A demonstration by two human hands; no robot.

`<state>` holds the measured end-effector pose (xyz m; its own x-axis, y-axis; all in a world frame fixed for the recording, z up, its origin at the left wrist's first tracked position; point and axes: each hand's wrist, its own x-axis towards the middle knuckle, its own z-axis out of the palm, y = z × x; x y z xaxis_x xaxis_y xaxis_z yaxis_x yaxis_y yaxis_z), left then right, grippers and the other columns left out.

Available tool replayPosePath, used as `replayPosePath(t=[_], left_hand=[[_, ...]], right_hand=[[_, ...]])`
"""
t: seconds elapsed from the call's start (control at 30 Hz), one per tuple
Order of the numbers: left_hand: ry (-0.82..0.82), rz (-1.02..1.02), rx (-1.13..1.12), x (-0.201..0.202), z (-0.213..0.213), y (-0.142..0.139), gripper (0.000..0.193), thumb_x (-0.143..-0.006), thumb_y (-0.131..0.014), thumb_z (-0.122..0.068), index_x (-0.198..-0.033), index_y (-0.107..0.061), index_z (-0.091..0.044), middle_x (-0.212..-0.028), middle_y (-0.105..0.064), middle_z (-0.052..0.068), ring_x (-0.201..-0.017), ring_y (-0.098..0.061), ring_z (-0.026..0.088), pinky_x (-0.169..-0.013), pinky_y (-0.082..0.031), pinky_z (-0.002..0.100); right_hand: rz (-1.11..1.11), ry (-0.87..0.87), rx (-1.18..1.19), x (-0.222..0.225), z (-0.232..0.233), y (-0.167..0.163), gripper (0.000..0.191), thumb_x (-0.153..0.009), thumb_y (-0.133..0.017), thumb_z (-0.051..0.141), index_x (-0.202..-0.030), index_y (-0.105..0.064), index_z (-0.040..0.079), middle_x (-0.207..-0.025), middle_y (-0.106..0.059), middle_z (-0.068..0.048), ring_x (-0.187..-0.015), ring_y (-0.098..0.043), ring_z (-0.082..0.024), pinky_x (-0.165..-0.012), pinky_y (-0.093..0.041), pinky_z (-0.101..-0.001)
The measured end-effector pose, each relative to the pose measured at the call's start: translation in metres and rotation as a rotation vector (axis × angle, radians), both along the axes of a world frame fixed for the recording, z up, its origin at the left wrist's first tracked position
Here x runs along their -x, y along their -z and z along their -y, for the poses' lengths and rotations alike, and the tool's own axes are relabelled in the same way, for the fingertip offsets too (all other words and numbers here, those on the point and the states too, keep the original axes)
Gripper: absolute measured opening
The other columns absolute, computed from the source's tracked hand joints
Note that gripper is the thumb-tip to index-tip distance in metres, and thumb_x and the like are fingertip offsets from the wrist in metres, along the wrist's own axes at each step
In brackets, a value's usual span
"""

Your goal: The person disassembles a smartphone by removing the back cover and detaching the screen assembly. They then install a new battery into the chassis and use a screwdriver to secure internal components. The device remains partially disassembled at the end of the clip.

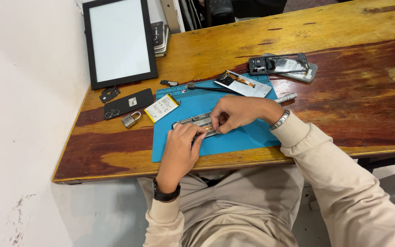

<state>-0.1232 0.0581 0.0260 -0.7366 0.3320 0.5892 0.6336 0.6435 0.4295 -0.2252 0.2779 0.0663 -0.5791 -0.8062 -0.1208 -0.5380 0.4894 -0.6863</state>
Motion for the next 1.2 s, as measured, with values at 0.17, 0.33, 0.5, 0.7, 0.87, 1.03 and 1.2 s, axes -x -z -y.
replayPosePath(t=[0.17, 0.33, 0.5, 0.7, 0.87, 1.03, 1.2], left_hand=[[0.001, 0.004, 0.000, 0.0017, -0.0020, -0.0007, 0.008, -0.093, -0.069, -0.015, -0.097, -0.070, -0.008, -0.095, -0.070, 0.005, -0.092, -0.059, 0.030, -0.079, -0.041, 0.041], [0.001, 0.005, -0.005, 0.0010, -0.0021, -0.0012, 0.008, -0.089, -0.072, -0.015, -0.095, -0.070, -0.009, -0.095, -0.070, 0.005, -0.093, -0.060, 0.029, -0.078, -0.041, 0.041], [0.003, 0.009, -0.008, -0.0019, 0.0003, 0.0000, 0.008, -0.088, -0.072, -0.015, -0.094, -0.070, -0.009, -0.095, -0.069, 0.005, -0.093, -0.060, 0.029, -0.079, -0.041, 0.041], [0.006, 0.007, -0.004, -0.0024, 0.0012, 0.0008, 0.009, -0.087, -0.073, -0.016, -0.092, -0.069, -0.010, -0.094, -0.069, 0.005, -0.093, -0.059, 0.029, -0.079, -0.042, 0.041], [-0.005, 0.015, -0.001, -0.0026, 0.0001, 0.0016, 0.009, -0.087, -0.073, -0.016, -0.092, -0.070, -0.010, -0.094, -0.069, 0.005, -0.092, -0.060, 0.029, -0.078, -0.042, 0.041], [-0.010, -0.004, -0.001, -0.0019, -0.0016, 0.0021, 0.008, -0.087, -0.073, -0.015, -0.092, -0.070, -0.010, -0.095, -0.070, 0.004, -0.092, -0.060, 0.029, -0.079, -0.042, 0.041], [-0.009, -0.011, 0.016, -0.0010, -0.0012, 0.0007, 0.010, -0.088, -0.073, -0.015, -0.096, -0.071, -0.009, -0.096, -0.070, 0.004, -0.093, -0.060, 0.029, -0.079, -0.043, 0.041]], right_hand=[[0.001, -0.004, 0.009, 0.0024, -0.0014, 0.0005, 0.014, -0.076, -0.076, 0.012, -0.087, -0.079, 0.003, -0.069, -0.071, -0.003, -0.062, -0.063, -0.012, -0.057, -0.051, -0.0291], [-0.004, -0.008, 0.001, 0.0042, -0.0017, 0.0025, 0.016, -0.075, -0.077, 0.012, -0.088, -0.079, 0.003, -0.070, -0.071, -0.004, -0.062, -0.063, -0.012, -0.057, -0.051, -0.0293], [-0.002, -0.011, 0.017, 0.0027, -0.0005, 0.0063, 0.017, -0.074, -0.075, 0.012, -0.089, -0.078, 0.003, -0.070, -0.071, -0.004, -0.063, -0.064, -0.012, -0.057, -0.052, -0.0290], [-0.012, -0.009, -0.005, 0.0014, -0.0003, 0.0066, 0.017, -0.073, -0.076, 0.014, -0.085, -0.078, 0.002, -0.068, -0.072, -0.004, -0.061, -0.064, -0.013, -0.057, -0.052, -0.0297], [-0.024, -0.006, -0.021, 0.0004, 0.0001, 0.0049, 0.017, -0.072, -0.077, 0.014, -0.084, -0.079, 0.003, -0.068, -0.072, -0.004, -0.061, -0.064, -0.013, -0.056, -0.052, -0.0301], [-0.005, -0.001, -0.015, -0.0008, -0.0020, 0.0046, 0.016, -0.073, -0.076, 0.014, -0.085, -0.079, 0.003, -0.069, -0.073, -0.004, -0.061, -0.065, -0.013, -0.057, -0.052, -0.0296], [-0.005, 0.011, -0.016, 0.0003, -0.0024, 0.0055, 0.014, -0.075, -0.078, 0.013, -0.085, -0.080, 0.004, -0.070, -0.073, -0.003, -0.062, -0.064, -0.012, -0.057, -0.052, -0.0293]])
